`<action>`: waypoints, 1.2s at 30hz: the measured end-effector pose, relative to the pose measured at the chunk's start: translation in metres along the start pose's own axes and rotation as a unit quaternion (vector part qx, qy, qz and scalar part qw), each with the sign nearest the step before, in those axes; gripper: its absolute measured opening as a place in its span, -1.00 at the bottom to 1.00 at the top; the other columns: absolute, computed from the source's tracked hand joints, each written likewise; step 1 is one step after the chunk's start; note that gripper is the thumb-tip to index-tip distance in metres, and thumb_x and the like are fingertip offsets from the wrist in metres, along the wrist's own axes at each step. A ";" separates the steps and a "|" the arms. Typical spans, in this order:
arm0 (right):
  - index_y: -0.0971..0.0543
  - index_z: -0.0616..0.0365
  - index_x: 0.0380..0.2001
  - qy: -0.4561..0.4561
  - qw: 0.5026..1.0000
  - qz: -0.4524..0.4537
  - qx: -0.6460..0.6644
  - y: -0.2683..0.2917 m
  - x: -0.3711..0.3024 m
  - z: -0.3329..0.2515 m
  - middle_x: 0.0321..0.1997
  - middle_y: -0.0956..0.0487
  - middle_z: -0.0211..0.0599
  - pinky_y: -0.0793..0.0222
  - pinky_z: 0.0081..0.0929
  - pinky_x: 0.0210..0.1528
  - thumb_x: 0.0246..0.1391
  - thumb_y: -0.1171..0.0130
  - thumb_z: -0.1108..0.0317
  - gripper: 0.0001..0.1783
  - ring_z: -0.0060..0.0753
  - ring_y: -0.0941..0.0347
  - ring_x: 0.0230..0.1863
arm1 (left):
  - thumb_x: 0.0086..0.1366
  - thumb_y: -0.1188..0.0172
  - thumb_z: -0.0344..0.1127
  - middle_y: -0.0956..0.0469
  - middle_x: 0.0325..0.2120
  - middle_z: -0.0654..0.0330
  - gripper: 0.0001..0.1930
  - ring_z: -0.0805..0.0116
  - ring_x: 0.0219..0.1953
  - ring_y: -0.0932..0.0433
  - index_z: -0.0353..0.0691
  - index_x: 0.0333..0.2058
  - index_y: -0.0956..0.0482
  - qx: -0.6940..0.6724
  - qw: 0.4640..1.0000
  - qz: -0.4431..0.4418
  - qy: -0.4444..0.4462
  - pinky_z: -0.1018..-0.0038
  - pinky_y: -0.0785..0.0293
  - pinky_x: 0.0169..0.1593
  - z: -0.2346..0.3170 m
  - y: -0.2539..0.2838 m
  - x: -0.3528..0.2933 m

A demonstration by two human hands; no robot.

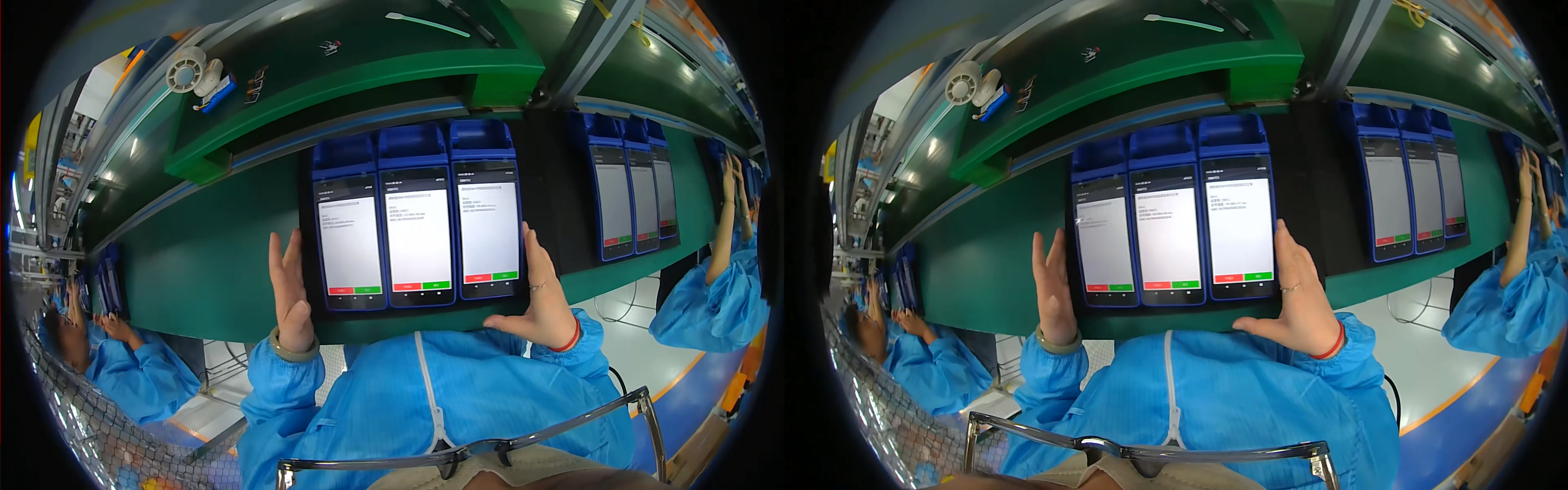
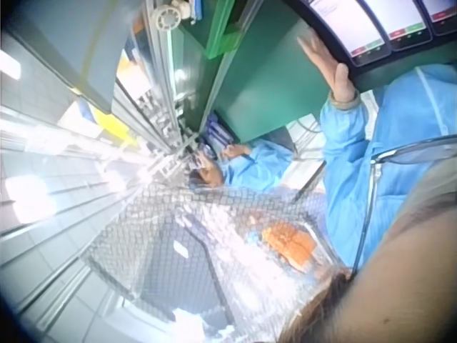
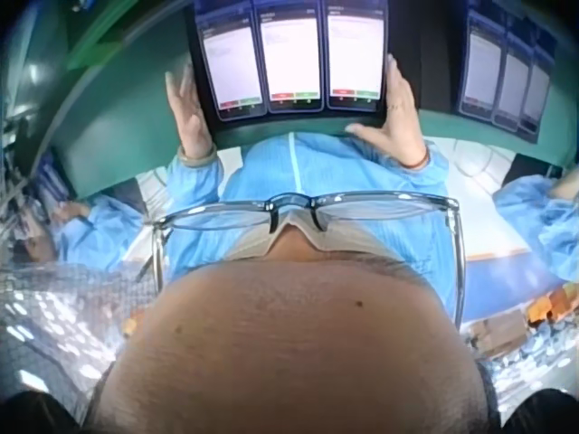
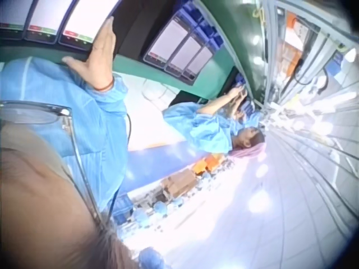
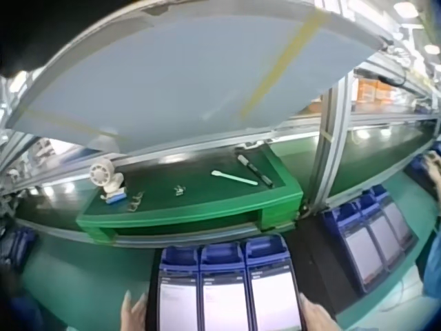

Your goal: The person tests handheld payment terminals by tapping through system diagnostic prompts and camera tests on their touchscreens. They slide completed trays of terminals down the assembly line and receive new batches to test.

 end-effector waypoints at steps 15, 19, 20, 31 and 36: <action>-0.51 0.28 -0.12 -0.009 0.965 0.224 -0.136 0.019 -0.017 -0.019 -0.02 -0.35 -0.01 -0.12 -0.07 0.14 -0.23 -0.27 0.44 -0.52 0.01 -0.26 0.02 | 0.00 -0.12 -0.20 -0.18 0.02 -0.09 -0.36 -0.01 0.09 -0.21 -0.36 0.08 -0.30 0.305 0.940 0.014 -0.151 0.20 -0.05 0.21 0.036 -0.032 -0.026; -0.59 0.19 -0.24 0.010 0.965 0.223 -0.140 0.011 -0.023 -0.030 -0.22 -0.38 -0.16 -0.20 -0.23 -0.06 -0.30 -0.26 0.49 -0.61 -0.15 -0.28 -0.18 | -0.17 -0.16 -0.23 -0.25 -0.42 0.21 -0.60 0.25 -0.33 -0.19 -0.21 -0.28 -0.64 0.489 0.817 -0.002 -0.304 0.36 -0.17 -0.21 0.068 -0.060 -0.049; -0.61 0.16 -0.28 0.018 0.965 0.222 -0.137 0.009 -0.024 -0.032 -0.28 -0.38 -0.21 -0.21 -0.27 -0.14 -0.32 -0.26 0.49 -0.63 -0.20 -0.27 -0.24 | -0.20 -0.19 -0.16 -0.21 -0.53 0.28 -0.66 0.28 -0.38 -0.14 -0.13 -0.38 -0.69 0.491 0.810 0.020 -0.320 0.39 -0.11 -0.28 0.068 -0.065 -0.053; -0.64 -0.03 -0.25 0.069 0.959 0.171 -0.214 -0.014 -0.017 -0.054 -0.27 -0.37 -0.31 -0.09 -0.28 -0.11 -0.36 -0.33 0.30 -0.58 -0.28 -0.23 -0.20 | -0.11 -0.16 0.02 -0.26 -0.56 0.34 -0.59 0.38 -0.42 -0.17 -0.04 -0.30 -0.69 0.543 0.793 0.031 -0.273 0.39 -0.09 -0.23 0.055 -0.086 -0.054; -0.66 -0.02 -0.33 0.055 0.952 0.191 -0.232 -0.009 -0.017 -0.051 -0.28 -0.37 -0.34 -0.08 -0.32 -0.13 -0.34 -0.31 0.29 -0.66 -0.32 -0.21 -0.24 | -0.12 -0.14 -0.02 -0.22 -0.62 0.37 -0.63 0.40 -0.43 -0.16 -0.05 -0.35 -0.70 0.518 0.795 0.044 -0.311 0.42 -0.06 -0.27 0.063 -0.086 -0.065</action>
Point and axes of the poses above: each hand's wrist, its own x-axis towards the middle knuckle, its own y-axis out of the back of the hand, z = x × y, the point moved 10 cm from there along x, towards the middle knuckle
